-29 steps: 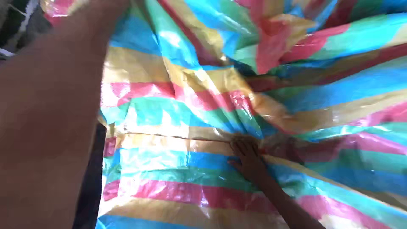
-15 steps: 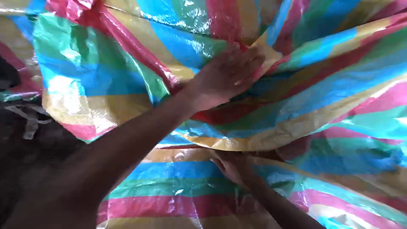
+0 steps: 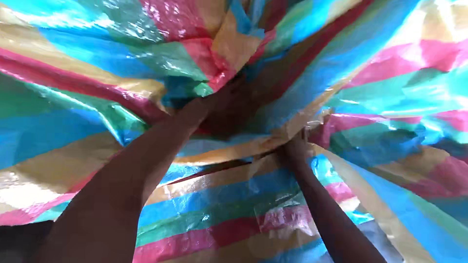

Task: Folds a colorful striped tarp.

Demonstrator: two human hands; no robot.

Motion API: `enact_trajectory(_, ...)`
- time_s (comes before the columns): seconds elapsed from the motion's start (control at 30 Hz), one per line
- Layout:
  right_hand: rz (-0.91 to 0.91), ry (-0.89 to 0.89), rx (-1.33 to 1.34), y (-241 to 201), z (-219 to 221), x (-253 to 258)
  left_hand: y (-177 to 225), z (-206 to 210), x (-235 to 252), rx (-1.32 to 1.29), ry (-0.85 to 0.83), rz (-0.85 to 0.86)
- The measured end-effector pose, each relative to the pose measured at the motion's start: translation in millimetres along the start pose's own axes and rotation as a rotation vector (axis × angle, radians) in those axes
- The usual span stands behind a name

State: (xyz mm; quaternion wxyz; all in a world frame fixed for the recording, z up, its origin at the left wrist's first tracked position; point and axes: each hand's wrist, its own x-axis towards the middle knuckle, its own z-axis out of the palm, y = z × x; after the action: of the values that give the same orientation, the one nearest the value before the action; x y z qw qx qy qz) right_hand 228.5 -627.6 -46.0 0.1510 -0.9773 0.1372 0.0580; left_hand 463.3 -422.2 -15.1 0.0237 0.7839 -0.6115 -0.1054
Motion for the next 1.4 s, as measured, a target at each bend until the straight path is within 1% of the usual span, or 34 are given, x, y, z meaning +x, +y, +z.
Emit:
enact_trajectory(0.03,0.017,0.004,-0.001,6.0,11.6,3.0,-14.4,-2.3,3.6,-0.079,0.017,-0.073)
enact_trajectory(0.07,0.030,0.045,0.015,11.2,22.7,2.4,-29.9,-10.0,4.2,-0.203,0.058,-0.160)
enact_trajectory(0.1,0.045,0.094,0.011,14.1,32.4,0.4,-46.3,-22.8,2.4,-0.294,0.103,-0.240)
enact_trajectory(0.17,0.080,0.190,0.000,15.8,44.2,-0.8,-82.6,-53.9,-7.7,-0.385,0.136,-0.380)
enact_trajectory(0.2,0.106,0.204,0.002,15.7,45.5,-1.3,-98.0,-66.6,-15.1,-0.411,0.149,-0.475)
enact_trajectory(0.3,0.135,0.197,0.019,14.8,42.7,0.6,-144.1,-105.4,-16.4,-0.383,0.192,-0.870)
enact_trajectory(0.33,0.135,0.194,0.025,13.1,42.1,0.7,-159.4,-114.4,-10.0,-0.356,0.199,-0.937)
enact_trajectory(0.37,0.132,0.195,0.024,12.1,41.8,1.5,-168.2,-122.3,1.2,-0.329,0.186,-0.965)
enact_trajectory(0.47,0.116,0.202,-0.008,9.9,37.6,5.6,-167.6,-139.0,64.7,-0.298,0.006,-0.991)
enact_trajectory(0.5,0.115,0.195,-0.021,11.1,35.6,4.5,-155.8,-138.3,85.5,-0.342,0.027,-0.959)
enact_trajectory(0.57,0.112,0.191,-0.029,15.4,33.2,4.9,-107.1,-147.2,112.7,-0.500,0.236,-0.898)
enact_trajectory(0.6,0.112,0.185,-0.021,15.4,33.4,3.5,-79.0,-148.9,111.9,-0.542,0.319,-0.869)
enact_trajectory(0.63,0.115,0.170,-0.013,14.3,33.0,3.4,-52.6,-141.2,99.8,-0.526,0.426,-0.829)
enact_trajectory(0.67,0.118,0.157,-0.008,12.5,31.2,3.6,-28.4,-126.1,77.8,-0.444,0.554,-0.750)
enact_trajectory(0.7,0.122,0.151,-0.009,10.3,29.1,4.1,-1.2,-110.2,42.4,-0.320,0.642,-0.670)
enact_trajectory(0.73,0.125,0.144,-0.007,9.9,27.5,5.9,25.1,-96.1,-0.5,-0.182,0.726,-0.628)
enact_trajectory(0.77,0.130,0.132,-0.002,11.1,27.1,4.6,50.0,-83.4,-49.4,-0.096,0.772,-0.646)
enact_trajectory(0.8,0.135,0.130,0.006,12.0,28.1,4.3,71.5,-73.7,-100.9,-0.064,0.749,-0.748)
enact_trajectory(0.87,0.126,0.136,0.021,13.1,30.6,5.0,95.7,-64.2,-193.3,-0.057,0.562,-1.021)
enact_trajectory(0.9,0.112,0.137,0.029,12.9,30.4,3.6,103.7,-60.9,-228.3,-0.048,0.461,-1.126)
enact_trajectory(0.93,0.102,0.141,0.038,10.8,29.7,4.6,105.1,-55.6,-254.4,-0.050,0.373,-1.184)
enact_trajectory(0.97,0.098,0.137,0.038,9.1,29.2,4.3,102.3,-46.5,-273.6,-0.052,0.295,-1.182)
enact_trajectory(1.03,0.090,0.135,0.038,10.2,30.7,2.6,90.6,-22.3,-291.5,-0.061,0.141,-1.105)
enact_trajectory(1.07,0.088,0.145,0.051,11.9,33.1,-0.3,81.3,-10.0,-293.8,-0.048,0.094,-1.068)
enact_trajectory(1.13,0.086,0.181,0.076,8.6,29.1,-1.4,56.4,4.5,-286.8,-0.052,0.059,-1.055)
enact_trajectory(1.2,0.060,0.144,0.099,-17.3,4.2,0.6,30.1,6.2,-276.9,-0.074,0.056,-1.096)
enact_trajectory(1.23,-0.014,0.154,0.102,-33.9,-7.7,-1.1,22.3,6.8,-272.9,-0.085,0.064,-1.118)
enact_trajectory(1.27,-0.143,0.172,0.100,-51.4,-16.7,1.5,17.5,8.4,-268.9,-0.081,0.085,-1.142)
enact_trajectory(1.33,-0.441,0.201,0.057,-78.6,-16.7,35.2,5.8,12.2,-264.4,-0.071,0.148,-1.193)
enact_trajectory(1.37,-0.500,0.155,0.005,-78.2,-12.0,57.6,0.2,19.0,-265.3,-0.077,0.161,-1.206)
enact_trajectory(1.4,-0.486,0.083,-0.045,-65.9,-7.9,78.0,-4.6,29.0,-270.0,-0.109,0.150,-1.228)
